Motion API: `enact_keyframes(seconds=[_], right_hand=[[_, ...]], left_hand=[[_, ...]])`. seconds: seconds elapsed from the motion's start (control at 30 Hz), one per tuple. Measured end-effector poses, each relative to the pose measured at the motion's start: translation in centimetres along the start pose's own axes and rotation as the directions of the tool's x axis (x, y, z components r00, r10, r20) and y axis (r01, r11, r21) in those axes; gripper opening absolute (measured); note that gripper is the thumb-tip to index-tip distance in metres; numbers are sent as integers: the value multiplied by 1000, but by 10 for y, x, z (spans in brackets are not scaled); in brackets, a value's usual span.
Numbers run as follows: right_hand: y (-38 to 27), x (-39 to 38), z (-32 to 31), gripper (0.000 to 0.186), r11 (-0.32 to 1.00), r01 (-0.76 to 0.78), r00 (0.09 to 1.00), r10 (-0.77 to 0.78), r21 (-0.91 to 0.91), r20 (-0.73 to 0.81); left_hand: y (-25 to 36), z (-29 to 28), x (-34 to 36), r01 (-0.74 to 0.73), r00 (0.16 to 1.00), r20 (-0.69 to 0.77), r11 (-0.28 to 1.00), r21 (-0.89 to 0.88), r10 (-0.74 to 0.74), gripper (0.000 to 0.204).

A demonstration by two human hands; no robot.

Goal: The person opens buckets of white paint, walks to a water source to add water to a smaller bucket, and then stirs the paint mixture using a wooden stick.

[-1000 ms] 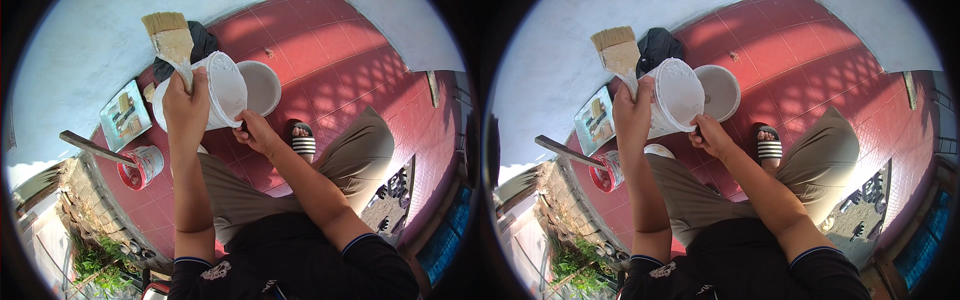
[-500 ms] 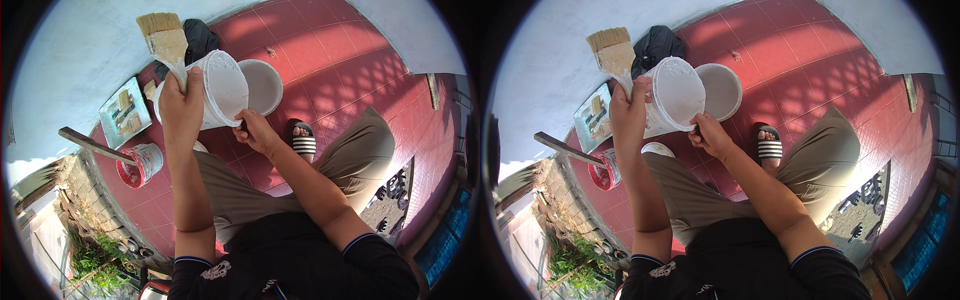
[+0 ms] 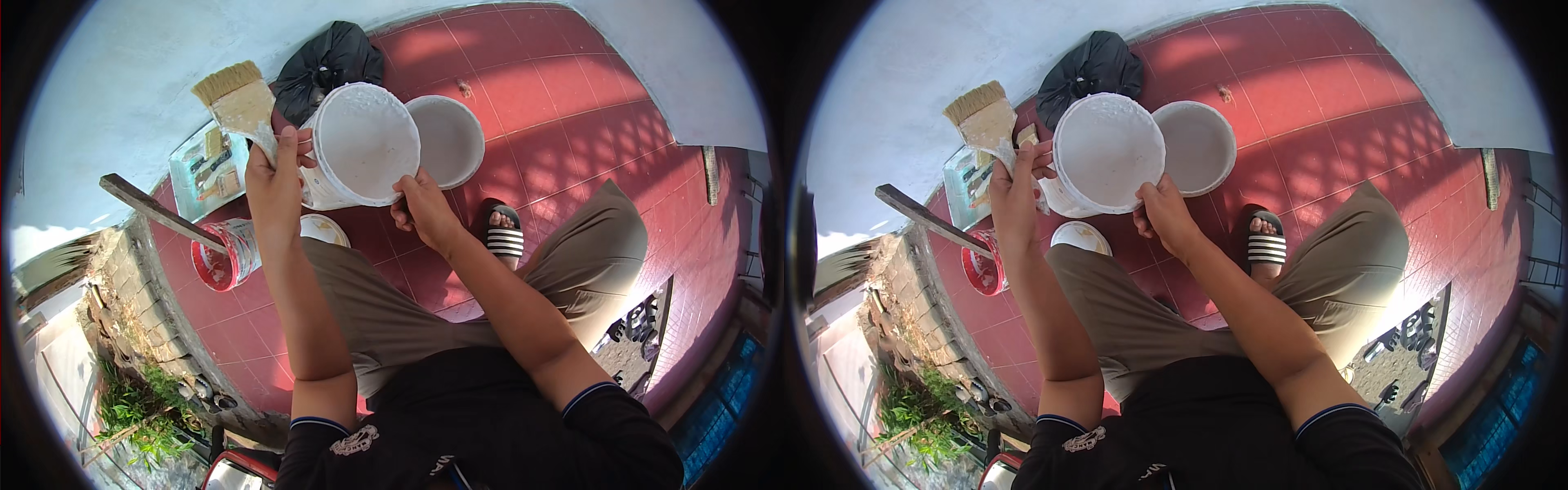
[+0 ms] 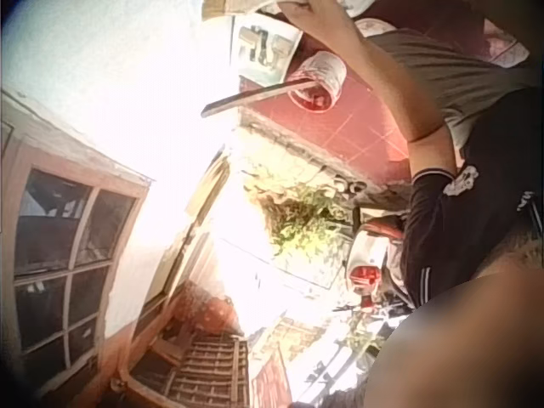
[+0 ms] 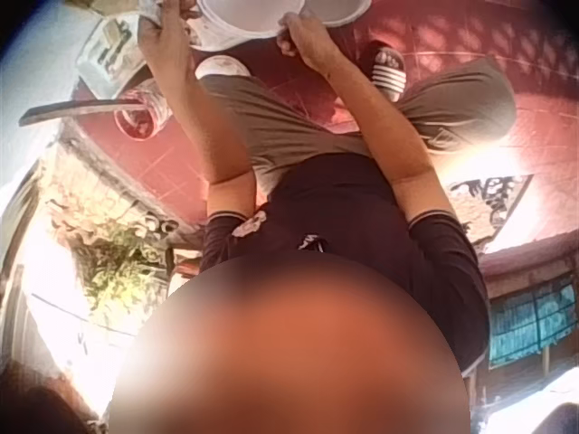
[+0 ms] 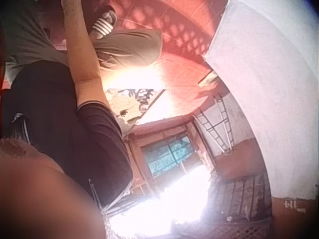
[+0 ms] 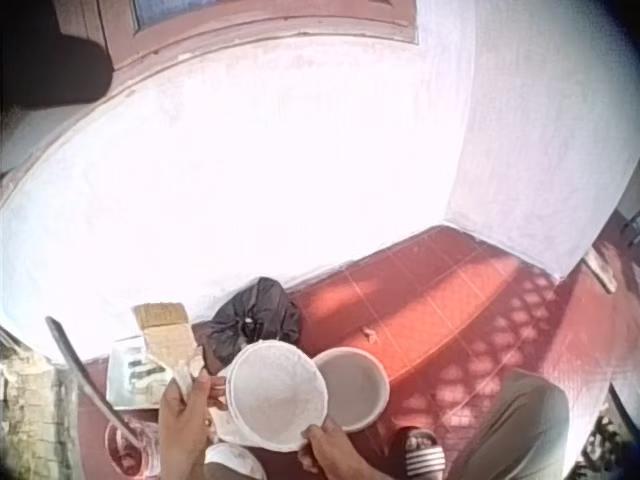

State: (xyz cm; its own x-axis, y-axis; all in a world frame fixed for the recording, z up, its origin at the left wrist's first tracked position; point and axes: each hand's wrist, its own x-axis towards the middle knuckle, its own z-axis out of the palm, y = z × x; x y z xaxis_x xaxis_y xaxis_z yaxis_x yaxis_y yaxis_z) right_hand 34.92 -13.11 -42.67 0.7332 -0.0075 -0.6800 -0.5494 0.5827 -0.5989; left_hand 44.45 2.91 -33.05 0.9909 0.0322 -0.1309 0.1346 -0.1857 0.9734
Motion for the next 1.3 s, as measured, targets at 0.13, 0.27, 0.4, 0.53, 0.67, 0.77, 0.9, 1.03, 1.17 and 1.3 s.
enact_keyframes(seconds=[0.13, 0.27, 0.4, 0.53, 0.67, 0.77, 0.9, 1.03, 1.17, 1.3], right_hand=[[-1, 0, 20, 22, 991, 58, 998, -60, -121, -15], [10, 14, 34, 23, 974, 102, 994, -108, -204, -18], [21, 27, 48, 25, 936, 148, 984, -173, -320, -50], [29, 30, 67, 25, 875, 188, 976, -218, -447, -16], [44, 42, 76, 24, 880, 237, 965, -261, -411, -2], [50, 50, 85, 24, 826, 276, 950, -313, -491, 8], [62, 59, 99, 26, 783, 235, 957, -291, -576, -5], [87, 80, 103, 27, 708, 238, 947, -321, -665, -2], [109, 103, 101, 28, 661, 266, 924, -382, -702, -10], [128, 112, 99, 28, 670, 265, 926, -378, -693, -12]], left_hand=[[-20, -30, 4, 44, 998, -36, 997, -66, -46, 28], [-44, -49, 8, 6, 995, -98, 974, -228, -29, 29], [-76, -71, 13, 44, 986, -140, 962, -269, -85, 25], [-106, -93, 14, 71, 977, -159, 922, -382, -141, 25], [-130, -103, 17, 74, 970, -177, 895, -440, -167, 23], [-139, -105, 17, 84, 942, -248, 873, -480, -227, 23], [-169, -126, 20, 107, 948, -241, 919, -378, -209, 25], [-183, -130, 19, 157, 923, -286, 930, -333, -259, 23], [-196, -134, 22, 180, 916, -275, 913, -365, -291, 21], [-200, -133, 21, 184, 906, -308, 925, -333, -291, 20]])
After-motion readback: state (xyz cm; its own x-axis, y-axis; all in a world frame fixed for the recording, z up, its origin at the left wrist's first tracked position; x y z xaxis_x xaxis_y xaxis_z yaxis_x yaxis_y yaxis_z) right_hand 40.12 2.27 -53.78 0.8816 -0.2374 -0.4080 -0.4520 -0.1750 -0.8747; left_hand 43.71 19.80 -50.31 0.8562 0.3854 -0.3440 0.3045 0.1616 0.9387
